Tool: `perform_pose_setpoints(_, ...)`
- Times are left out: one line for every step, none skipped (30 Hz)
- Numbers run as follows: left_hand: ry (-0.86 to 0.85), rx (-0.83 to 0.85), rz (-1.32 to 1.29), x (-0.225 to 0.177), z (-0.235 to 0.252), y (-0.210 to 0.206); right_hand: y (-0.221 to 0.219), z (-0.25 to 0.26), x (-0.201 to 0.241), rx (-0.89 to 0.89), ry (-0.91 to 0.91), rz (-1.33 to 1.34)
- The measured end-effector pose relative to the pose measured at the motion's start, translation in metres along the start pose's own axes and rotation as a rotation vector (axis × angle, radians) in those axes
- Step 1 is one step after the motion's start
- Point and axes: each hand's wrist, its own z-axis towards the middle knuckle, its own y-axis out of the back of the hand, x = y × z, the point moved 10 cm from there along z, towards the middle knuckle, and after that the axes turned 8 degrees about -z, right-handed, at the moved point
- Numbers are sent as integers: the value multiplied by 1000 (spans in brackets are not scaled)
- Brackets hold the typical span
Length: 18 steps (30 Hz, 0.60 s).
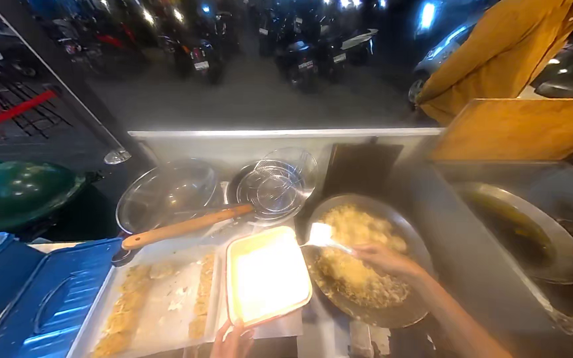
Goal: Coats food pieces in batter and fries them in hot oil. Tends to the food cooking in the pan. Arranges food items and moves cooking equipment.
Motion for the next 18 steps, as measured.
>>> perform_pose_setpoints(-3, -8, 2, 1, 0, 0, 10, 8, -23, -33, -60, -7)
perform_pose_setpoints(-2, -16, 6, 1, 0, 1, 18, 19, -48, -64, -120, -26)
perform_pose_setpoints(0, -23, 11, 1, -1, 1, 24, 32, -74, -90, -180, -65)
perform_pose_setpoints(-2, -34, 13, 1, -1, 2, 29, 47, -99, -111, -237, -121)
perform_pose_setpoints(-6, -47, 14, 1, -1, 3, 33, 64, -122, -120, -290, -188)
perform_pose_setpoints(-7, -59, 14, 0, -1, 4, 36, 80, -141, -127, -331, -263)
perform_pose_setpoints(-6, -68, 12, 0, -2, 5, 37, 94, -156, -143, -365, -348)
perform_pose_setpoints(-4, -74, 9, -1, -3, 5, 39, 106, -167, -167, -393, -441)
perform_pose_setpoints(-4, -82, 8, -1, -3, 6, 38, 114, -172, -185, -423, -514)
perform_pose_setpoints(-6, -92, 2, -1, -3, 7, 37, 119, -175, -196, -456, -572)
perform_pose_setpoints(-11, -105, -2, -2, -4, 7, 36, 120, -172, -202, -481, -615)
perform_pose_setpoints(-13, -116, -3, -3, -6, 9, 34, 117, -162, -211, -494, -650)
perform_pose_setpoints(-11, -119, -1, -5, -7, 9, 34, 109, -146, -230, -494, -673)
perform_pose_setpoints(-7, -117, -2, -5, -7, 8, 36, 97, -127, -255, -483, -690)
perform_pose_setpoints(-1, -113, -7, -5, -7, 7, 38, 83, -106, -283, -454, -703)
perform_pose_setpoints(6, -110, -10, -4, -6, 5, 40, 69, -82, -307, -406, -716)
perform_pose_setpoints(10, -110, -11, -4, -7, 5, 38, 54, -55, -328, -342, -721)
perform_pose_setpoints(10, -109, -12, -4, -7, 5, 32, 43, -28, -337, -265, -726)
